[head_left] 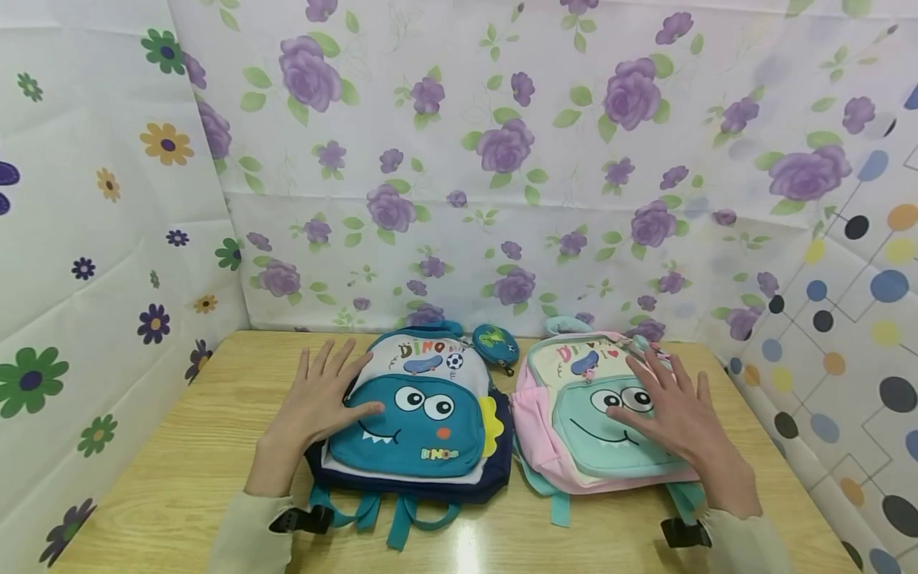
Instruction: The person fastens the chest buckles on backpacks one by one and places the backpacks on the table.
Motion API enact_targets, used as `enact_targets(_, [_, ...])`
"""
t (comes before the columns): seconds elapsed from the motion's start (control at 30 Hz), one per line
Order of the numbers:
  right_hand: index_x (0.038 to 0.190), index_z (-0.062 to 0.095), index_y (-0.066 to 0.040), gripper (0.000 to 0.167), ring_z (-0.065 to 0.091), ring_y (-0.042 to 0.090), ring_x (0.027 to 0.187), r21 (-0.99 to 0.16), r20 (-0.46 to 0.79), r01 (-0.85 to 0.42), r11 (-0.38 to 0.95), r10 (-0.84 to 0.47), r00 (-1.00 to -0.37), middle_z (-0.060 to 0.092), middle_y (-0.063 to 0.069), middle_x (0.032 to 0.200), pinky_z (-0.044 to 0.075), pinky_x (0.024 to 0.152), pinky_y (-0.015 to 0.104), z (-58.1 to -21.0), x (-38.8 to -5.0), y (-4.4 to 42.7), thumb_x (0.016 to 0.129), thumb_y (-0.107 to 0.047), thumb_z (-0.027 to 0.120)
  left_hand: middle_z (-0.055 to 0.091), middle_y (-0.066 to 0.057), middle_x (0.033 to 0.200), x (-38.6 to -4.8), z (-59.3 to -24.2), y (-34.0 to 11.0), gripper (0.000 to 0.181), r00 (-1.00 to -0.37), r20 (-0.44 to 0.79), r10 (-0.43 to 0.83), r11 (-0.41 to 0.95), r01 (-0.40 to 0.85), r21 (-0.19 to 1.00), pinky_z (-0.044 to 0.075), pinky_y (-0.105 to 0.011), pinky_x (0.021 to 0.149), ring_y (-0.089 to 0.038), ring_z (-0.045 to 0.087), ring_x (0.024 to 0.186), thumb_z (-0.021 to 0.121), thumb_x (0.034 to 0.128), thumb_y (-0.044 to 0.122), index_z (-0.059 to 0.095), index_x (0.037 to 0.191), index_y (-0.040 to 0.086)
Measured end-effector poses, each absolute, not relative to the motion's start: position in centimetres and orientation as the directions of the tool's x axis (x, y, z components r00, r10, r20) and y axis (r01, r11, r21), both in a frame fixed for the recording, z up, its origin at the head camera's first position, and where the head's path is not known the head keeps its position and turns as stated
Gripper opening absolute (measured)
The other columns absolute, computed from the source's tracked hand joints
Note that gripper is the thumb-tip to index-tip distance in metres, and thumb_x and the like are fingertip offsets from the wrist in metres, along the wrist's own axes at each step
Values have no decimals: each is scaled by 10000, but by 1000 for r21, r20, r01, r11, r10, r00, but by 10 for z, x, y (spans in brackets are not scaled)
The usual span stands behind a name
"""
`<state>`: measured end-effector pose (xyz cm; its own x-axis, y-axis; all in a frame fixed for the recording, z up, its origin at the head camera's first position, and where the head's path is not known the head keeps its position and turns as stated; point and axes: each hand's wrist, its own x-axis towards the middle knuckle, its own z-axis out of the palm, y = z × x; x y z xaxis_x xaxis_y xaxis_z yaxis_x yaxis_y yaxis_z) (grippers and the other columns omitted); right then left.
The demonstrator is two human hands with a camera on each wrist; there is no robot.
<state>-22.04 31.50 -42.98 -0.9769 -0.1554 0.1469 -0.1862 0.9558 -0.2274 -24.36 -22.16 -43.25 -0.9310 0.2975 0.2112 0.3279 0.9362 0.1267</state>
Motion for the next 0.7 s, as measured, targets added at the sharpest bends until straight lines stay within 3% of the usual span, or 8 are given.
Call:
enact_targets(0.27, [1587,249,-189,939,109,489,1493,-222,213,-228,948,-181,-960,232,195,1622,40,1086,785,-430,-220,313,868,-685,595,250,-159,1631,-244,-432,-222,919,-924,223,311,923,350,160,53,-692,1173,-453,138,1504,569,838,746,382,1541,185])
enact_targets(0.5, [1402,542,-104,635,420,457,1335,-222,382,-359,907,-258,-887,544,199,1400,281,1059,685,-433,-223,299,893,-444,710,374,-161,1572,-242,-430,-226,791,-924,204,324,899,368,239,137,-682,1165,-455,295,1442,638,870,632,471,1485,163])
enact_targets(0.7, [1329,607,-105,493,569,415,1195,-256,427,-430,866,-298,-854,647,157,1272,391,1018,637,-434,-226,283,894,-296,740,457,-157,1518,-235,-430,-226,712,-937,156,312,884,346,314,252,-656,1142,-436,396,1390,637,902,579,508,1456,151])
